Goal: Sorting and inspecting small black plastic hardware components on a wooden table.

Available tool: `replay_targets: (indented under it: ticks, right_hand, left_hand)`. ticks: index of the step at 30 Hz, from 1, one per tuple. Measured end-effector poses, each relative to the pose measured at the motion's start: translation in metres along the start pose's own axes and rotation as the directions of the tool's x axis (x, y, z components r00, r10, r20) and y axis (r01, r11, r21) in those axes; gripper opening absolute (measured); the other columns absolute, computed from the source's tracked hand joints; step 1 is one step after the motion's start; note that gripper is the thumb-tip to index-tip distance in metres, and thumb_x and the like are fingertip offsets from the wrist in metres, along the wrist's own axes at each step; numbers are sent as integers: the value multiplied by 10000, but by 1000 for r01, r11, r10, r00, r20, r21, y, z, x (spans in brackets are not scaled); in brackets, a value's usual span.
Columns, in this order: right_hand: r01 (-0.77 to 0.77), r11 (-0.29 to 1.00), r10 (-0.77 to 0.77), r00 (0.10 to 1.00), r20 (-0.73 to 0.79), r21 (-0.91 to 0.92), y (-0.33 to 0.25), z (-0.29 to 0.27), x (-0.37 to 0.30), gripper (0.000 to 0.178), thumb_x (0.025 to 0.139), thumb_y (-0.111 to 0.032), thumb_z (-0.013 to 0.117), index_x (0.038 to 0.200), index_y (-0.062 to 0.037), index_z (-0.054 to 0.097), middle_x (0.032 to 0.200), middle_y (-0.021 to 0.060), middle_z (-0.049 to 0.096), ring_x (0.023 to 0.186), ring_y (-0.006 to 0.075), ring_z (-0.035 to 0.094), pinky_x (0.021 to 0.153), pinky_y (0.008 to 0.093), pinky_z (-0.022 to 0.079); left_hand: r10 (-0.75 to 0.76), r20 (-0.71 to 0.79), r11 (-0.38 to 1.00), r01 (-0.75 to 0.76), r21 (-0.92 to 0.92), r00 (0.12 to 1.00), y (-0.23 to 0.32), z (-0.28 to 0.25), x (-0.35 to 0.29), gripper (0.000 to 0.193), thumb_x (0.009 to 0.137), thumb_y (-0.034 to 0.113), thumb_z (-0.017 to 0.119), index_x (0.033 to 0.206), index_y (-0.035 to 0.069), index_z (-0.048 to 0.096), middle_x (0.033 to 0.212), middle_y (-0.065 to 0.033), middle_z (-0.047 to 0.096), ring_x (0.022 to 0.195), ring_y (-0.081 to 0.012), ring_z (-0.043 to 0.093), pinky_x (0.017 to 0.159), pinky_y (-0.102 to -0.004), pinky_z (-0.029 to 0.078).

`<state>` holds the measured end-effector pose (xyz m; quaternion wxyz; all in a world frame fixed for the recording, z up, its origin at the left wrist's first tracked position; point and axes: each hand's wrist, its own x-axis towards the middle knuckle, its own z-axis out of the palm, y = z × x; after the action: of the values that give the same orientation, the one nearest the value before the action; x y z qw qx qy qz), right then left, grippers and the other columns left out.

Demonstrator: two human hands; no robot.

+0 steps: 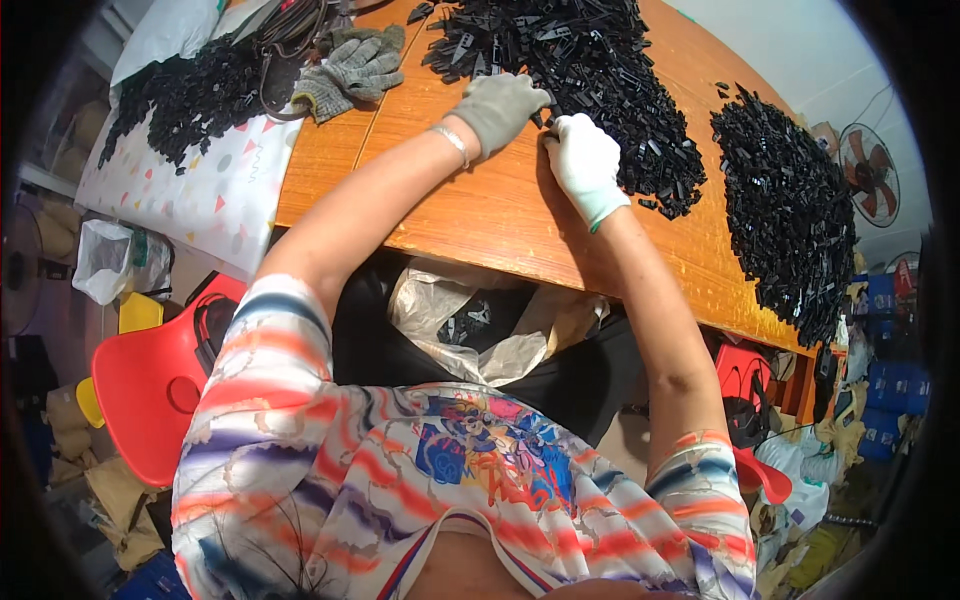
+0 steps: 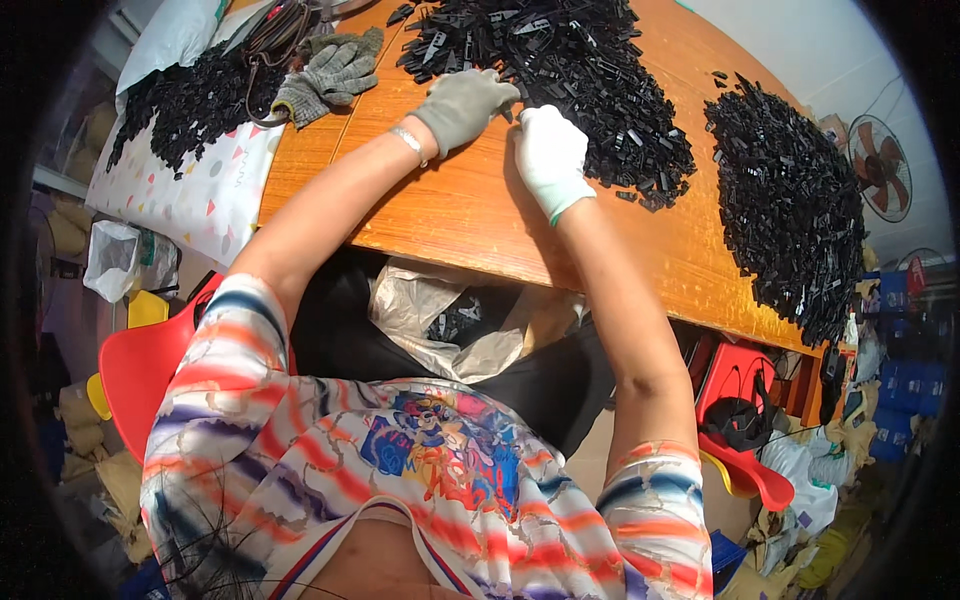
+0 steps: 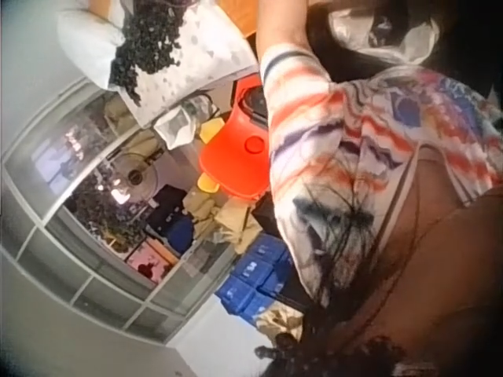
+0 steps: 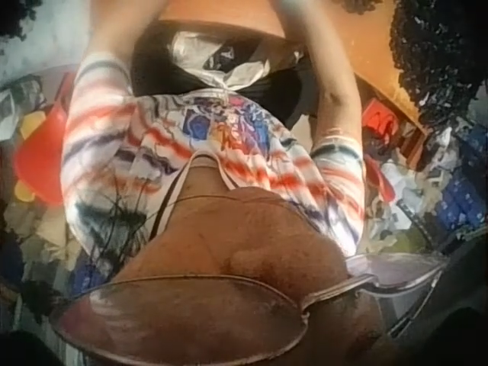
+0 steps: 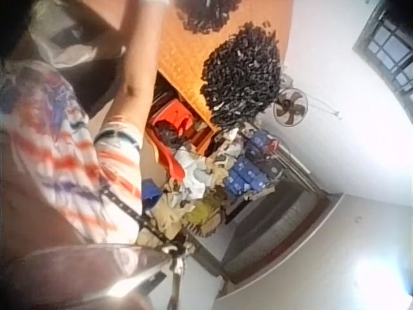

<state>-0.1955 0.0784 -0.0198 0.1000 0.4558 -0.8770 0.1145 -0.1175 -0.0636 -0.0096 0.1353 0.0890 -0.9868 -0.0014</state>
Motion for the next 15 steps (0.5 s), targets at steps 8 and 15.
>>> replay_targets:
  ticks: [8, 15]
  right_hand:
    - [-55, 886, 81, 996, -37, 461, 18, -8, -13, 133, 811, -221, 672, 897, -119, 680, 936, 123, 650, 862, 304, 636, 786, 368, 501]
    - [-266, 346, 149, 962, 227, 900, -3, -33, -26, 113, 876, -102, 622, 940, -9, 631, 793, 23, 631, 674, 65, 565, 622, 230, 476]
  left_hand:
    - [-37, -197, 998, 25, -64, 980, -3, 8, -16, 179, 839, 204, 645, 957, 73, 612, 942, -117, 598, 983, -289, 591, 784, -405, 506]
    - [-408, 40, 330, 189, -925, 912, 16, -3, -65, 215, 899, 168, 640, 1023, 17, 549, 924, -87, 623, 736, -152, 636, 570, -272, 486]
